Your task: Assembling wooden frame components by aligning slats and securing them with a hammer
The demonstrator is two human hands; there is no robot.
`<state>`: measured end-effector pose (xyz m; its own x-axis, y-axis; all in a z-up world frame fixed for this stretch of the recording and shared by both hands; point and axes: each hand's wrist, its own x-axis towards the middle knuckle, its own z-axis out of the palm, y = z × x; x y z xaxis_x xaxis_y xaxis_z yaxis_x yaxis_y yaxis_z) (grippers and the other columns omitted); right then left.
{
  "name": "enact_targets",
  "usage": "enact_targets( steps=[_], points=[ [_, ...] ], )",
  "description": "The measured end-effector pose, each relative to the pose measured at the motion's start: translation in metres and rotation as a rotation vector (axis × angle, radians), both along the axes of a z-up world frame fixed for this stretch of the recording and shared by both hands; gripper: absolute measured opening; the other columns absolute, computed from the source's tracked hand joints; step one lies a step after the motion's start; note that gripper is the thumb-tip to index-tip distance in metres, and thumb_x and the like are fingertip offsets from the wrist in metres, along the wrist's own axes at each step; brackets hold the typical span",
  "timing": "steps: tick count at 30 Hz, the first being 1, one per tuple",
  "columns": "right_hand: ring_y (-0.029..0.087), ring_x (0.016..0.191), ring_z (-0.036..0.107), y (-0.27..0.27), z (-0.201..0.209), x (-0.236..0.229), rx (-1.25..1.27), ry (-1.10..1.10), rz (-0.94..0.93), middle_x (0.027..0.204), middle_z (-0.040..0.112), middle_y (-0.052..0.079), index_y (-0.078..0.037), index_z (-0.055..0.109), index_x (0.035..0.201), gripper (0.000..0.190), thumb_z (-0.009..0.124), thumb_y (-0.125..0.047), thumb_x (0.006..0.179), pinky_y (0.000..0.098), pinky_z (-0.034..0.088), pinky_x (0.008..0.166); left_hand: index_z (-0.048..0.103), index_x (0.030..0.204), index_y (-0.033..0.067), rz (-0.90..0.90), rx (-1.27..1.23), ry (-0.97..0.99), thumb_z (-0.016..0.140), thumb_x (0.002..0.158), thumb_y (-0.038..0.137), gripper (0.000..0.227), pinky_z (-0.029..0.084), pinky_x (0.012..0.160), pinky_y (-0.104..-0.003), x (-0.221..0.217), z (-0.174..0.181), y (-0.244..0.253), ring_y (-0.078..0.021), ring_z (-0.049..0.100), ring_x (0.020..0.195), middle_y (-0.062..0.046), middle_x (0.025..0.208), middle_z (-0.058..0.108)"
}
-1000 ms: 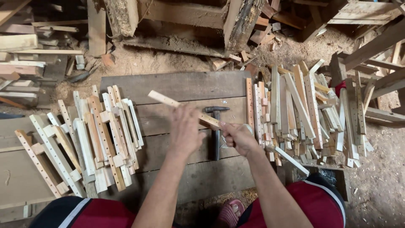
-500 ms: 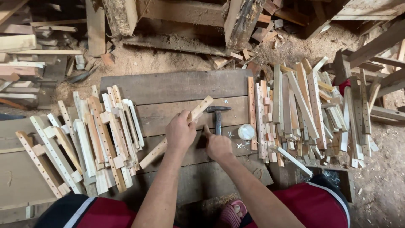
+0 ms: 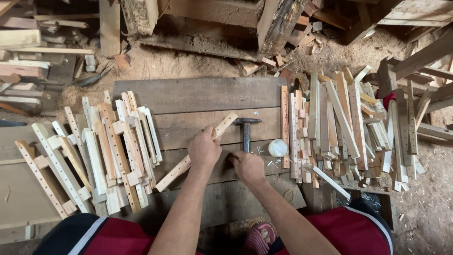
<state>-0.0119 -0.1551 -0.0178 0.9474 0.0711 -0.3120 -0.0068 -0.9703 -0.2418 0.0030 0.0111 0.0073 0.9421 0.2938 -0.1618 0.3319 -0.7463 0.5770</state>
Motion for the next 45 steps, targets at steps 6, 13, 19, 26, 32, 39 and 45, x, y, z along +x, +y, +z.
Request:
enact_targets(
  steps=[6,13,19,26,32,39,45],
  points=[
    [0.038,0.087,0.075,-0.008,-0.007,-0.013,0.132,-0.001,-0.045,0.089,0.079,0.005,-0.039,0.079,0.102,0.019,0.067,-0.047,0.089,0.0524,0.062,0.076,0.064,0.117,0.0160,-0.008,0.112,-0.003,0.068,0.088,0.024,0.030,0.059,0.079,-0.049,-0.006,-0.015,-0.007,-0.0353,0.072,0.096,-0.011,0.103,0.066],
    [0.032,0.085,0.076,-0.057,-0.012,-0.009,0.262,-0.200,-0.366,0.083,0.080,0.006,-0.023,0.081,0.101,0.017,0.072,-0.034,0.092,0.0519,0.060,0.075,0.063,0.114,0.0146,0.003,0.130,-0.095,0.067,0.088,0.024,0.028,0.059,0.078,-0.049,-0.011,-0.025,-0.016,-0.0347,0.070,0.095,-0.010,0.100,0.064],
    [0.031,0.086,0.077,-0.061,-0.053,0.011,0.090,-0.200,-0.399,0.085,0.080,0.000,-0.022,0.076,0.101,0.020,0.066,-0.038,0.094,0.0499,0.062,0.079,0.062,0.117,0.0143,0.024,0.114,-0.107,0.067,0.089,0.024,0.030,0.059,0.079,-0.048,-0.011,-0.022,-0.015,-0.0338,0.070,0.096,-0.009,0.100,0.064],
    [0.038,0.081,0.074,-0.069,-0.067,0.001,0.270,-0.341,-0.252,0.075,0.073,0.011,-0.014,0.071,0.083,0.010,0.068,-0.024,0.083,0.0492,0.059,0.072,0.062,0.114,0.0179,0.046,0.085,-0.128,0.066,0.087,0.024,0.028,0.058,0.077,-0.050,-0.010,-0.030,-0.014,-0.0352,0.071,0.093,-0.009,0.098,0.064],
    [0.037,0.088,0.073,-0.068,-0.058,-0.005,0.449,-0.373,-0.242,0.083,0.075,0.013,-0.011,0.078,0.093,0.014,0.071,-0.011,0.081,0.0455,0.059,0.074,0.064,0.112,0.0182,0.050,0.062,-0.128,0.065,0.086,0.024,0.027,0.058,0.077,-0.050,-0.005,-0.048,-0.014,-0.0343,0.071,0.092,-0.008,0.097,0.066],
    [0.019,0.083,0.077,-0.061,-0.020,-0.009,0.521,-0.200,-0.468,0.084,0.081,0.003,-0.018,0.085,0.097,0.012,0.081,-0.020,0.086,0.0320,0.059,0.072,0.066,0.111,0.0152,0.038,0.108,-0.179,0.067,0.085,0.022,0.027,0.059,0.074,-0.048,-0.008,-0.044,-0.015,-0.0329,0.073,0.090,-0.008,0.095,0.069],
    [0.020,0.082,0.077,-0.066,-0.007,-0.006,0.479,-0.126,-0.506,0.081,0.080,0.000,-0.027,0.084,0.099,0.016,0.075,-0.024,0.086,0.0355,0.059,0.072,0.067,0.109,0.0173,0.052,0.131,-0.185,0.066,0.084,0.027,0.027,0.059,0.072,-0.048,-0.008,-0.055,-0.017,-0.0308,0.073,0.087,-0.006,0.092,0.068]
  ],
)
